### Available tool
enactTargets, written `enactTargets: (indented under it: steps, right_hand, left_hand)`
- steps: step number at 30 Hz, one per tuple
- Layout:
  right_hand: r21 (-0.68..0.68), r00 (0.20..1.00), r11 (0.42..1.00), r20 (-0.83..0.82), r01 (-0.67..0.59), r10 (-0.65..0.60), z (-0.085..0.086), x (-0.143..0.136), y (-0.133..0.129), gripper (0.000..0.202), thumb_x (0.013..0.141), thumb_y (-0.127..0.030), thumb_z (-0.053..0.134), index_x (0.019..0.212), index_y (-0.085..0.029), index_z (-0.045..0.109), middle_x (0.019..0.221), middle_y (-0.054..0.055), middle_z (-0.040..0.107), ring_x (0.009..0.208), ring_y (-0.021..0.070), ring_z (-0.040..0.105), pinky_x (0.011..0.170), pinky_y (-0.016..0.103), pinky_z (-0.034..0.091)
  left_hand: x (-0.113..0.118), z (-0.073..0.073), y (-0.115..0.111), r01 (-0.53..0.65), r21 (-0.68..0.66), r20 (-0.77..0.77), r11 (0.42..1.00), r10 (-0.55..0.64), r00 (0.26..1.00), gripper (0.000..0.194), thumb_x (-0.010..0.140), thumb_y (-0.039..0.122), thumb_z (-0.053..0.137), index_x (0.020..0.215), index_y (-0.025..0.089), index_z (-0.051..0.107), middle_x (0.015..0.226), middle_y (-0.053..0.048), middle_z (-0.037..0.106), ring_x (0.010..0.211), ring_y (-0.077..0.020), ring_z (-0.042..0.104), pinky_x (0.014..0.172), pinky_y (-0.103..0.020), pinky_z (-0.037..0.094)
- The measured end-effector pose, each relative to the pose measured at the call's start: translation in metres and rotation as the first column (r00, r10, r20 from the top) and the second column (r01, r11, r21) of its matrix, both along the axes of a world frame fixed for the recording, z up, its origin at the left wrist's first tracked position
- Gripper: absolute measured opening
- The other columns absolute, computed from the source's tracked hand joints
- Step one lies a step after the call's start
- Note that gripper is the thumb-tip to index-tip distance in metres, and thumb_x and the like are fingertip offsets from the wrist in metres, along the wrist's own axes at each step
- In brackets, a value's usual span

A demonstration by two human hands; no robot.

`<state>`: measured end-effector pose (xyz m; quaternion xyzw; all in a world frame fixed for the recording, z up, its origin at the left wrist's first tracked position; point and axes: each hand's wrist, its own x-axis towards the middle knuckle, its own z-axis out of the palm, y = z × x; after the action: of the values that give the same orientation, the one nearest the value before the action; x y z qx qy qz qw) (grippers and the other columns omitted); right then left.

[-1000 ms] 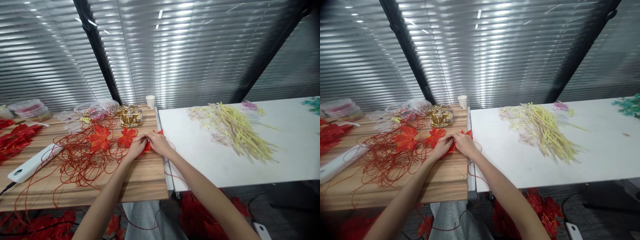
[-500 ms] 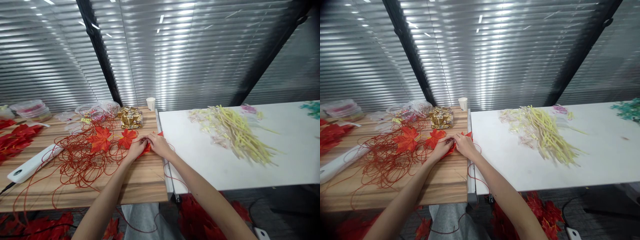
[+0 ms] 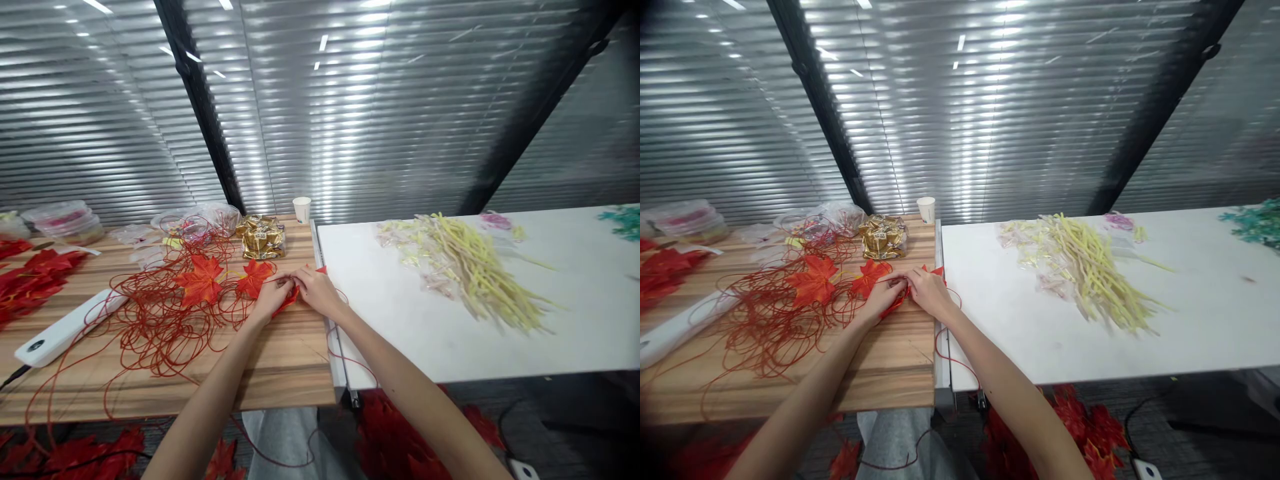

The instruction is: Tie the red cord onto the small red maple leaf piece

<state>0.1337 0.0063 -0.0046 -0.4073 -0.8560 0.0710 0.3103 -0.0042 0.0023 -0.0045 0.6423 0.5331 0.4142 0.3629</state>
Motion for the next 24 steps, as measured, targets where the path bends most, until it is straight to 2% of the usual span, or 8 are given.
enactTargets:
  steps: [14,24]
  right_hand:
    - [0.021,1.0,1.0,-0.003,0.011,-0.01,0.0012,0.0004,-0.0024,0.024,0.083,-0.008,0.041,0.101,-0.016,0.055,0.095,0.006,0.058,0.088,0.0158,0.053,0.077,0.026,0.042]
    - [0.016,1.0,1.0,0.027,0.014,-0.014,0.0012,-0.0001,-0.0024,0.025,0.084,-0.008,0.041,0.103,-0.017,0.055,0.094,0.006,0.058,0.085,0.0159,0.053,0.074,0.026,0.042]
  left_hand:
    - [0.0013,-0.0027,0.0022,0.036,-0.029,0.16,0.999,-0.031,0.987,0.022,0.066,0.019,0.046,0.083,0.011,0.059,0.083,-0.007,0.065,0.079,-0.0143,0.06,0.073,-0.026,0.046]
    - [0.0012,-0.0043,0.003,0.034,-0.013,0.159,0.999,-0.032,0.987,0.023,0.065,0.018,0.046,0.082,0.011,0.061,0.083,-0.007,0.066,0.079,-0.015,0.06,0.074,-0.026,0.045]
